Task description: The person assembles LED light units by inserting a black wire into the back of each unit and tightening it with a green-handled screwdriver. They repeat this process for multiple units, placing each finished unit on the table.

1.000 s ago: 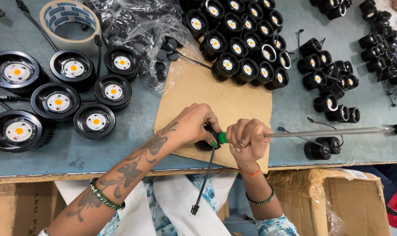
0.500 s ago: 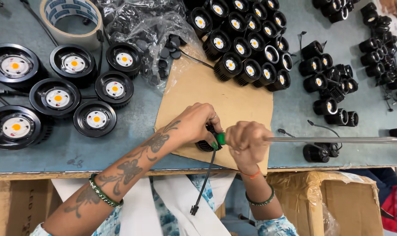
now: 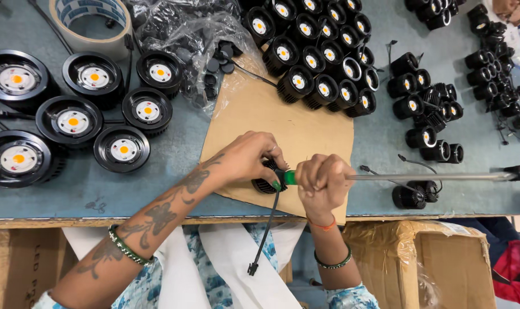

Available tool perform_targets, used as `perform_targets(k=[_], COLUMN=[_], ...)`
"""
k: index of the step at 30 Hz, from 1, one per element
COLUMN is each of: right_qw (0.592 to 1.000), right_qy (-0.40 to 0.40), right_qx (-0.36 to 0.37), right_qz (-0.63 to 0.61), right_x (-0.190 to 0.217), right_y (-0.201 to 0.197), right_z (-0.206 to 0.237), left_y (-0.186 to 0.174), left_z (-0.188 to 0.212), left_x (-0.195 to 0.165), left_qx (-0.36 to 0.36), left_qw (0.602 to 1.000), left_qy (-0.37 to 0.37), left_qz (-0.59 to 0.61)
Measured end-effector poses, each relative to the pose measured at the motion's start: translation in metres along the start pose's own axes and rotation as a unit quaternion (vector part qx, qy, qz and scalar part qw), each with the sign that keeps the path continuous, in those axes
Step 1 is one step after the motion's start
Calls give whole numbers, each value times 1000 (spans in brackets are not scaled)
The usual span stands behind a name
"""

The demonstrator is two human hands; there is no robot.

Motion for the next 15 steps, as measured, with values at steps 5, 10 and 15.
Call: perform_targets(k=[5, 10, 15], right_qw=[992, 999, 994], right_qy=[-97, 29, 73], right_qx=[-17, 38, 72], right_qz=[-73, 10, 39], right_x=[61, 9, -30], right_y=[32, 47, 27], right_z=[-26, -8, -7], left_y=[-2, 5, -1], left_z=[27, 39, 43], left_x=[14, 24, 15], left_qx=[-40, -93, -109], left_qw=[986, 991, 991], left_qy=[86, 58, 57], left_qz=[135, 83, 58])
Point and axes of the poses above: each hand's wrist, its own z-axis away from the middle knuckle, its own y-axis out of the palm, x = y × z, the point moved 3 cm from there along -z, towards the middle knuckle, and after that the axes turned 12 degrees about -x, right-handed, at the moved point
